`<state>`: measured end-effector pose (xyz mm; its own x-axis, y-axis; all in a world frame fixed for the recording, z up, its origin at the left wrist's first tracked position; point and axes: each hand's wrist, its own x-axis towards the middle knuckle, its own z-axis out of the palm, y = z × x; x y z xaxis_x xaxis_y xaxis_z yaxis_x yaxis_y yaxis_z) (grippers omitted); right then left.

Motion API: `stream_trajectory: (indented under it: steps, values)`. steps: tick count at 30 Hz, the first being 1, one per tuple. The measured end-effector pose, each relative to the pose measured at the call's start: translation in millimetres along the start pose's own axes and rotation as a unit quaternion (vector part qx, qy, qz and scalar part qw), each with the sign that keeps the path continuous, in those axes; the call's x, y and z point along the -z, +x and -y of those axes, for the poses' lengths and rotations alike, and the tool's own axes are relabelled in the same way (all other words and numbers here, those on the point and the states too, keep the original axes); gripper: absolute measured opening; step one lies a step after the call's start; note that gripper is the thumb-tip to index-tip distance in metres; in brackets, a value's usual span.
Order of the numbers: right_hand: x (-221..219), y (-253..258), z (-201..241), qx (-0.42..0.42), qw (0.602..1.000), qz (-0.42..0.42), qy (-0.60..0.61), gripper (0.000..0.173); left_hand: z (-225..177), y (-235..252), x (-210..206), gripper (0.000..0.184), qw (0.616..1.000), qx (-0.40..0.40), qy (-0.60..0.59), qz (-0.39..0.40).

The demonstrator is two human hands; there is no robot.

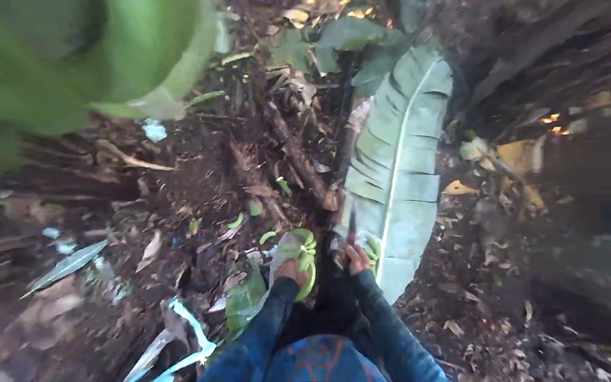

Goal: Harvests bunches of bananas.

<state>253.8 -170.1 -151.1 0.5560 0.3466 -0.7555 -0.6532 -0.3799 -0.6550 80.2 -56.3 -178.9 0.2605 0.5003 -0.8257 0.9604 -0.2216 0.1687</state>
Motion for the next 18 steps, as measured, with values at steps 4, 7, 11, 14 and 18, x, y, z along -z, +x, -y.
stream_trajectory:
  steps: [4,7,11,14,18]
  values:
    - [149.7,-29.9,-23.3,-0.066,0.979,-0.193,0.005,0.039,-80.5,27.1,-5.7,0.066,0.999,-0.022,-0.033,0.009]
    - [212.7,-66.3,-44.5,-0.061,0.950,-0.306,0.031,0.037,-123.0,49.3,-7.0,0.064,0.993,-0.068,-0.094,0.010]
    - [247.6,-93.4,-81.3,-0.080,0.923,-0.363,0.099,0.043,-152.0,94.8,-8.0,0.068,0.976,-0.144,-0.161,0.009]
    - [238.5,-103.3,-102.4,-0.126,0.921,-0.355,0.095,0.043,-141.6,96.9,-1.6,0.091,0.982,-0.155,-0.109,-0.004]
    - [188.7,-105.2,-99.4,-0.140,0.941,-0.305,0.050,0.039,-65.6,63.4,5.5,0.072,0.977,-0.201,-0.074,-0.010]
